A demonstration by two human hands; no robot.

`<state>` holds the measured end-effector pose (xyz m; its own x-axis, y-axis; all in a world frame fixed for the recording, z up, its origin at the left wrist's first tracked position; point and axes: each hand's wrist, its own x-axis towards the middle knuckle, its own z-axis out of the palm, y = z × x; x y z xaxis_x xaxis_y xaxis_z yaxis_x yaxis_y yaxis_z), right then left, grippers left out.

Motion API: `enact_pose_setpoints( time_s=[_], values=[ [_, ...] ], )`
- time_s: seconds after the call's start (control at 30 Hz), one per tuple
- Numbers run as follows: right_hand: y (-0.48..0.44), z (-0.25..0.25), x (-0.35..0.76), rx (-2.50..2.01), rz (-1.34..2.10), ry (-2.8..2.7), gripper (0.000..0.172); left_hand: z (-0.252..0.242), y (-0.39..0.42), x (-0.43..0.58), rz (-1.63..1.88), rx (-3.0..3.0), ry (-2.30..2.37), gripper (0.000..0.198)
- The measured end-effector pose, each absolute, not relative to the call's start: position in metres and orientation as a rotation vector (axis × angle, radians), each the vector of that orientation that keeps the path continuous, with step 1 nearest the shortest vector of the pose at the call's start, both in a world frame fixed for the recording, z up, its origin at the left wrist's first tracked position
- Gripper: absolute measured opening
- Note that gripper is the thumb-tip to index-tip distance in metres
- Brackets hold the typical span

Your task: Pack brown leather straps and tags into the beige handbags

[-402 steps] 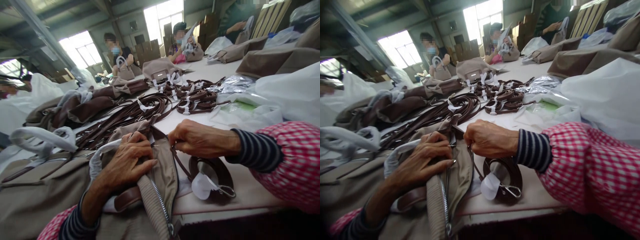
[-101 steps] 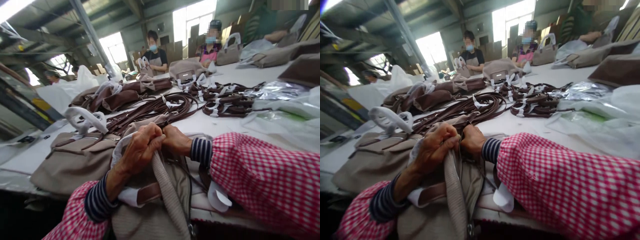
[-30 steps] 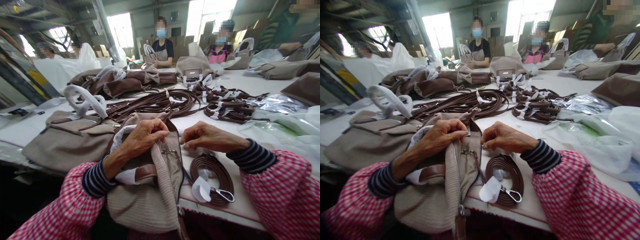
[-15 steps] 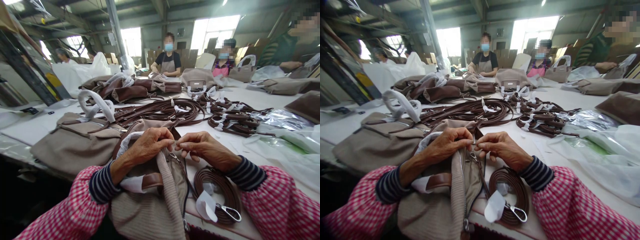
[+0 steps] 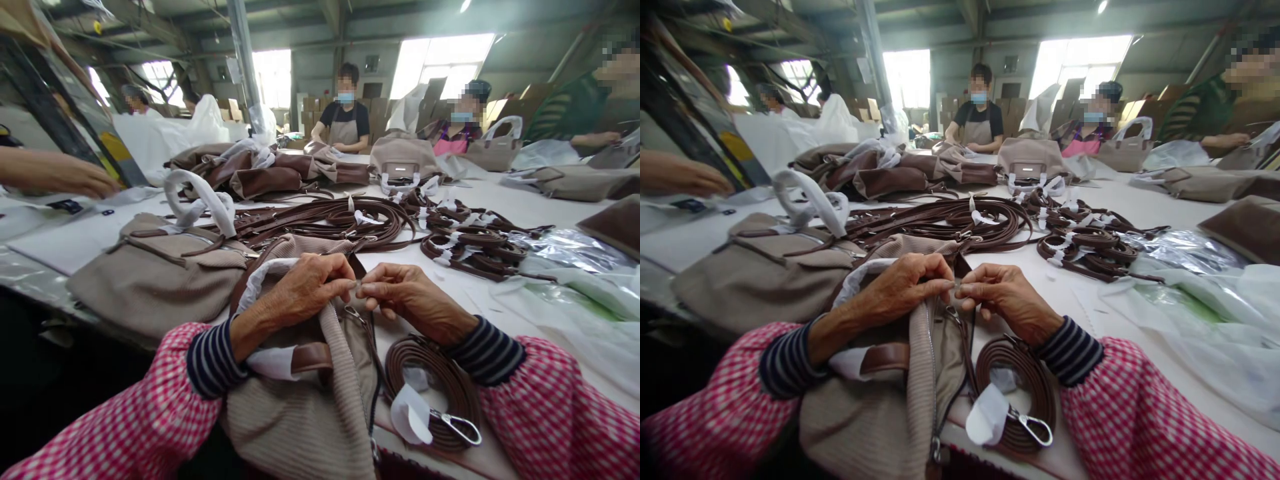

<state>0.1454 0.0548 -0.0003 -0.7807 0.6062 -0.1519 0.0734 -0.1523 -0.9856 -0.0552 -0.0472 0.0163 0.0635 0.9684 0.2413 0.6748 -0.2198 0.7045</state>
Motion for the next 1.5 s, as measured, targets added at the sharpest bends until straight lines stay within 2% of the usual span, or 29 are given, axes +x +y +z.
enact_pose_setpoints(
  time_s=[0.37,0.63,0.8,1.17,1.33,1.5],
  values=[
    [0.051,0.003,0.138,-0.765,1.982,-1.772,0.03,0.013,-0.045,-0.053,0.937,2.008,1.707,0.009],
    [0.051,-0.001,0.134,-0.742,2.013,-1.667,0.035,0.015,-0.043,-0.049,0.901,1.921,1.78,0.013],
    [0.051,-0.002,0.137,-0.704,1.992,-1.671,0.035,0.015,-0.042,-0.049,0.833,1.956,1.797,0.027],
    [0.052,-0.012,0.136,-0.677,1.954,-1.712,0.03,0.015,-0.045,-0.055,0.762,1.995,1.647,0.018],
    [0.053,-0.013,0.137,-0.652,1.92,-1.754,0.026,0.017,-0.045,-0.052,0.746,1.973,1.695,0.025],
    [0.054,-0.015,0.138,-0.641,1.902,-1.765,0.024,0.017,-0.044,-0.05,0.746,1.991,1.705,0.025]
  ],
)
